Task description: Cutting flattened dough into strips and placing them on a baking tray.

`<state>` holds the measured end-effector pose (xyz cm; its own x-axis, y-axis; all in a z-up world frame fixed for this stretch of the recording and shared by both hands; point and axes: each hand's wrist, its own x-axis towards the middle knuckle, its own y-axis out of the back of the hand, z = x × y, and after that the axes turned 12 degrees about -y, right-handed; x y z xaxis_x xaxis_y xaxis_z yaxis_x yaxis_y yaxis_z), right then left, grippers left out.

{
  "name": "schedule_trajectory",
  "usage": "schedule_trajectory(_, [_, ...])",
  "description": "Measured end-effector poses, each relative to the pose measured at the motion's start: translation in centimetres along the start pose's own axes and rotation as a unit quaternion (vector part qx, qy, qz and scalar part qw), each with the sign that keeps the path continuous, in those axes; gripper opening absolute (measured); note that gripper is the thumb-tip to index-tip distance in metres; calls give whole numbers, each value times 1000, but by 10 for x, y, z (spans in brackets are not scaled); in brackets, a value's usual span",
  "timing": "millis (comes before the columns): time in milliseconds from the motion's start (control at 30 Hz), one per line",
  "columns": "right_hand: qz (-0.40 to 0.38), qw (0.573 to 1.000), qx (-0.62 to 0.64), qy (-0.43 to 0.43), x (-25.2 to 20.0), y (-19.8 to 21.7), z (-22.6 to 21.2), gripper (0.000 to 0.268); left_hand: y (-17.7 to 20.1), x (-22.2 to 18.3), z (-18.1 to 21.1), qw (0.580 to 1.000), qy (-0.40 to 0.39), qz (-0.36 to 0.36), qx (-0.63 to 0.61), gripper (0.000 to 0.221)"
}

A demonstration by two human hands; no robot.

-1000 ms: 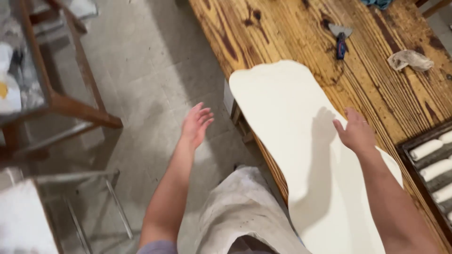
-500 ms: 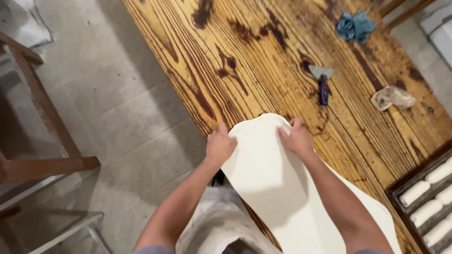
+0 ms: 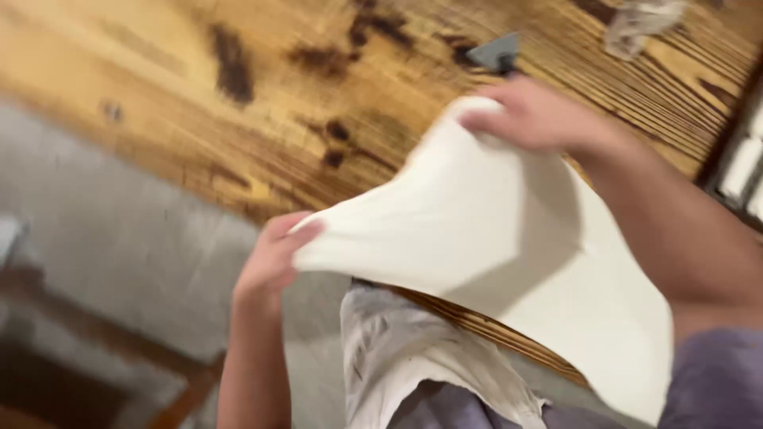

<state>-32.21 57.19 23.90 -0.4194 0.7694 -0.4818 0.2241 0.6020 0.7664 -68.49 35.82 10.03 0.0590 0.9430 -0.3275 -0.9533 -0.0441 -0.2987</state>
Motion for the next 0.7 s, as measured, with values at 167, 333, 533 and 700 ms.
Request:
schedule_trajectory(167, [24, 978, 47, -201, 110, -85, 18, 43, 70, 77, -70, 992, 82, 16, 98, 17])
schedule_trajectory(333, [361, 892, -178, -206, 48, -276, 53, 69, 33, 65, -83, 884, -152, -31, 442, 33])
schedule_trajectory(533, [279, 931, 46, -230, -140, -369, -1, 66, 17, 30, -98, 661, -245, -128, 698, 58])
schedule_trajectory(700, [312, 918, 103, -222, -138, -392, 5, 51, -3, 26, -97, 627, -341, -169, 680, 77])
